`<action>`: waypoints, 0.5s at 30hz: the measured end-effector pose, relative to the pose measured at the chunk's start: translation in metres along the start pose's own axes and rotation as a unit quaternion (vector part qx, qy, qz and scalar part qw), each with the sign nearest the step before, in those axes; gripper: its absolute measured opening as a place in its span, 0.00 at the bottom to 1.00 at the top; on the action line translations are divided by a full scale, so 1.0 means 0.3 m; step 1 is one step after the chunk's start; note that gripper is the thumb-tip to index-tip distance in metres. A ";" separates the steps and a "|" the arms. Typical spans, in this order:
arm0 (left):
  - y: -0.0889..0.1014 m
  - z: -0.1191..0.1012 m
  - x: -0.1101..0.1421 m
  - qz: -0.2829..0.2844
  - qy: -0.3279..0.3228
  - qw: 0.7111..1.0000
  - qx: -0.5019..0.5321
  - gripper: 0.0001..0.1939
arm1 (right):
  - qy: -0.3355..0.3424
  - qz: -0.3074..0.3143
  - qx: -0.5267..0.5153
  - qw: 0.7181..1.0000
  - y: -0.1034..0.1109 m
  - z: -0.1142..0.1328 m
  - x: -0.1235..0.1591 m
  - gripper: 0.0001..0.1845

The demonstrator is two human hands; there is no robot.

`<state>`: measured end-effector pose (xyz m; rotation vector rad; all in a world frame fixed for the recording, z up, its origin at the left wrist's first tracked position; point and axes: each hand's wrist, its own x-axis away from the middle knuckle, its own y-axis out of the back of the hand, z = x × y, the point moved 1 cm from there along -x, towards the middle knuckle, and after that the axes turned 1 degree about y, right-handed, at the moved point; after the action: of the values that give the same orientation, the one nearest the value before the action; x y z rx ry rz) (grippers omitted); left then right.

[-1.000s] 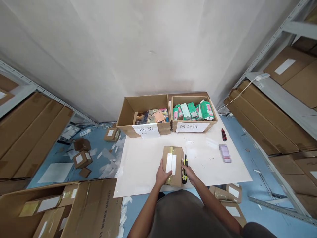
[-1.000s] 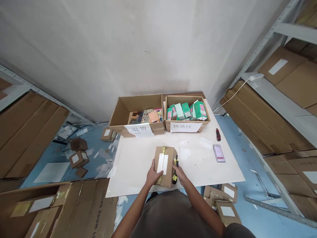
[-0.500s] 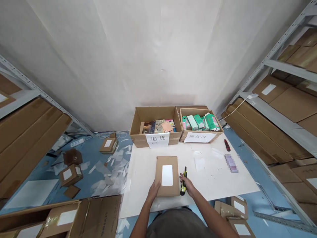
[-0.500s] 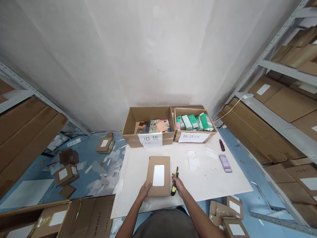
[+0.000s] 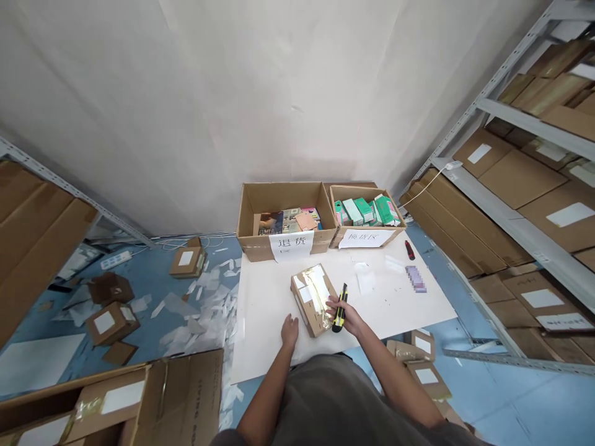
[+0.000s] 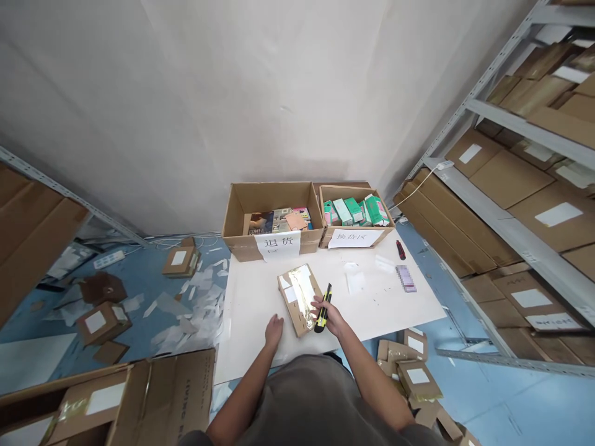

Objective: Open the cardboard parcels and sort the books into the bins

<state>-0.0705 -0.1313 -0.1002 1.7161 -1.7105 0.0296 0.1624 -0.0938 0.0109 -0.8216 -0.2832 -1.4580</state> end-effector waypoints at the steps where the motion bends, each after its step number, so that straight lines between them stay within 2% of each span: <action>1: 0.025 -0.010 -0.014 -0.031 0.013 0.999 0.002 0.32 | -0.004 -0.005 0.004 1.000 0.001 -0.022 -0.001 0.23; 2: 0.053 -0.030 -0.030 -0.080 0.010 0.997 0.005 0.31 | -0.001 -0.007 0.011 1.000 0.005 -0.041 -0.002 0.22; 3: 0.080 -0.061 -0.047 -0.120 -0.029 0.992 -0.007 0.31 | 0.005 -0.005 0.023 1.000 0.011 -0.054 -0.003 0.22; 4: 0.103 -0.100 -0.065 -0.135 -0.077 0.987 -0.034 0.31 | 0.009 -0.004 0.042 0.999 0.018 -0.060 -0.005 0.22; 6: 0.133 -0.188 -0.104 -0.096 -0.166 0.974 -0.121 0.37 | 0.007 -0.014 0.108 0.994 0.030 -0.048 -0.013 0.24; 8: 0.141 -0.265 -0.142 -0.002 -0.217 0.951 -0.220 0.54 | 0.018 -0.037 0.212 0.976 0.031 -0.013 -0.030 0.28; 11: 0.138 -0.326 -0.190 0.086 -0.208 0.922 -0.316 0.71 | 0.081 -0.077 0.391 0.914 -0.005 0.058 -0.072 0.36; 13: 0.140 -0.338 -0.215 0.102 -0.204 0.913 -0.338 0.74 | 0.140 -0.083 0.487 0.858 -0.055 0.100 -0.107 0.40; 15: 0.144 -0.340 -0.233 0.106 -0.210 0.908 -0.346 0.74 | 0.180 -0.073 0.552 0.811 -0.118 0.133 -0.146 0.40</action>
<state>-0.0716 -0.0163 -0.0374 1.0392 -1.8860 -0.8070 0.1350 -0.0316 0.0224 0.4332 -0.8091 -1.2575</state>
